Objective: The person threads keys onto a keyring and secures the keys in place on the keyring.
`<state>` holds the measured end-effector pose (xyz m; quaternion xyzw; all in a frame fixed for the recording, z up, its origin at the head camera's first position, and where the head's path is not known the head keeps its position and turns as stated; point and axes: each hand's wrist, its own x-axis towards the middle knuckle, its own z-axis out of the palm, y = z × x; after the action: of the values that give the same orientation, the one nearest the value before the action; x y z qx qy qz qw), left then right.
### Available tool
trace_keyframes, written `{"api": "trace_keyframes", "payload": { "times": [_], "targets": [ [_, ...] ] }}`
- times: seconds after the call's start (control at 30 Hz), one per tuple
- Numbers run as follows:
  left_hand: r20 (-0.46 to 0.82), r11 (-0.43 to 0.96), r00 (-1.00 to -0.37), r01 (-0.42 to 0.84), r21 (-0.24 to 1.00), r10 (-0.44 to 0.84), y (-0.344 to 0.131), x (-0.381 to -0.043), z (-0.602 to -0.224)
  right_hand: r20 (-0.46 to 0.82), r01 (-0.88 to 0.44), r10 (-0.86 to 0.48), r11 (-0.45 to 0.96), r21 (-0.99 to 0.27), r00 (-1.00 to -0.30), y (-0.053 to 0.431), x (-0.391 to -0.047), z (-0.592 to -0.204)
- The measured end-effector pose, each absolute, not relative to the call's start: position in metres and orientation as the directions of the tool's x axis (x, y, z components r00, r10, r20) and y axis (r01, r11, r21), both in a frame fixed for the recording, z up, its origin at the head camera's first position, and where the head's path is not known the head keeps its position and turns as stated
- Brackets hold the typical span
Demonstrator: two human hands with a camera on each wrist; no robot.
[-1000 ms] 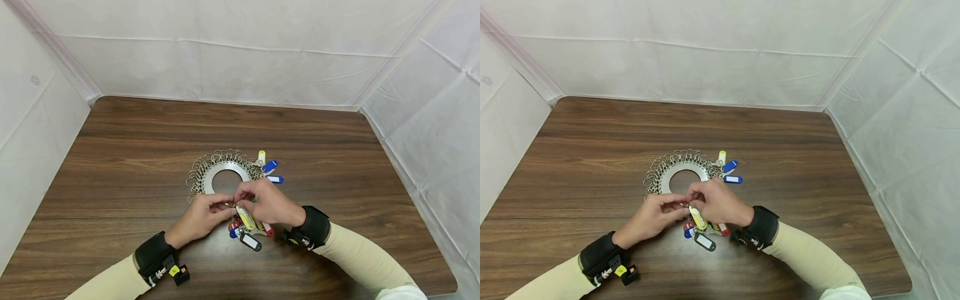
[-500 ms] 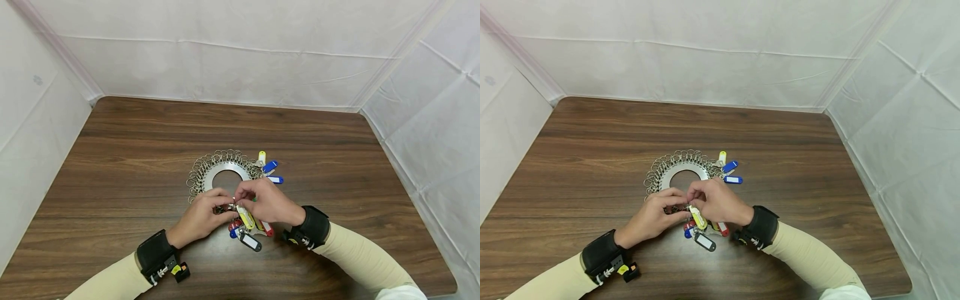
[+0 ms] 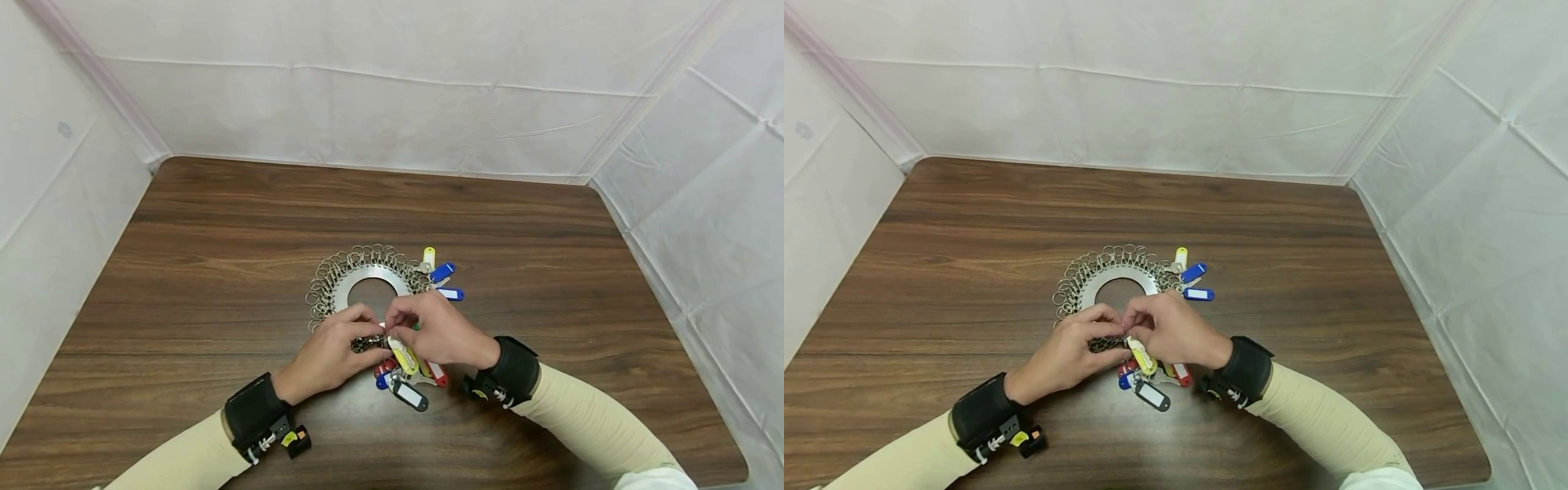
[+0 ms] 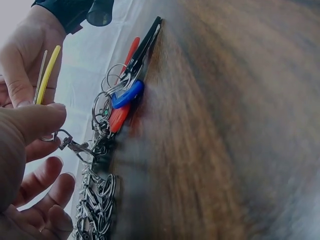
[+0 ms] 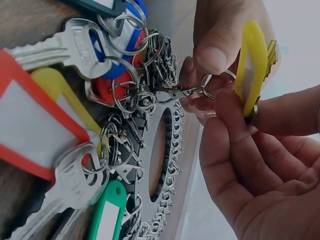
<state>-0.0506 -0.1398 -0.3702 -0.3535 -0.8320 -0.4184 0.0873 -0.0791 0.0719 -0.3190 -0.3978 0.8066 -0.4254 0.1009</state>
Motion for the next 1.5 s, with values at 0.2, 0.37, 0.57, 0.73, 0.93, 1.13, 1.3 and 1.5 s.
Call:
{"api": "trace_keyframes", "payload": {
  "times": [0.2, 0.37, 0.57, 0.73, 0.93, 1.13, 1.3, 1.5],
  "targets": [
    [0.457, 0.396, -0.714, 0.686, 0.611, 0.53, -0.141, -0.053, -0.371, 0.17, -0.566, -0.743, 0.32, -0.76, -0.647, 0.072, -0.079, -0.318],
    [0.444, 0.406, -0.716, 0.683, 0.607, 0.539, -0.141, -0.054, -0.37, 0.174, -0.57, -0.743, 0.319, -0.757, -0.646, 0.073, -0.08, -0.319],
    [0.435, 0.407, -0.711, 0.685, 0.604, 0.553, -0.142, -0.055, -0.37, 0.173, -0.566, -0.745, 0.312, -0.763, -0.644, 0.073, -0.08, -0.32],
    [0.437, 0.4, -0.708, 0.688, 0.606, 0.555, -0.144, -0.057, -0.371, 0.179, -0.576, -0.756, 0.299, -0.761, -0.629, 0.071, -0.077, -0.314],
    [0.48, 0.403, -0.704, 0.701, 0.589, 0.523, -0.143, -0.058, -0.369, 0.164, -0.543, -0.737, 0.309, -0.781, -0.656, 0.067, -0.07, -0.294],
    [0.525, 0.396, -0.679, 0.73, 0.557, 0.513, -0.143, -0.059, -0.368, 0.156, -0.529, -0.72, 0.326, -0.784, -0.676, 0.069, -0.075, -0.306],
    [0.521, 0.417, -0.664, 0.745, 0.521, 0.536, -0.143, -0.061, -0.37, 0.184, -0.576, -0.748, 0.305, -0.758, -0.638, 0.07, -0.076, -0.307],
    [0.498, 0.431, -0.654, 0.754, 0.496, 0.569, -0.144, -0.062, -0.369, 0.176, -0.567, -0.744, 0.31, -0.763, -0.644, 0.066, -0.07, -0.289]
  ]
}}
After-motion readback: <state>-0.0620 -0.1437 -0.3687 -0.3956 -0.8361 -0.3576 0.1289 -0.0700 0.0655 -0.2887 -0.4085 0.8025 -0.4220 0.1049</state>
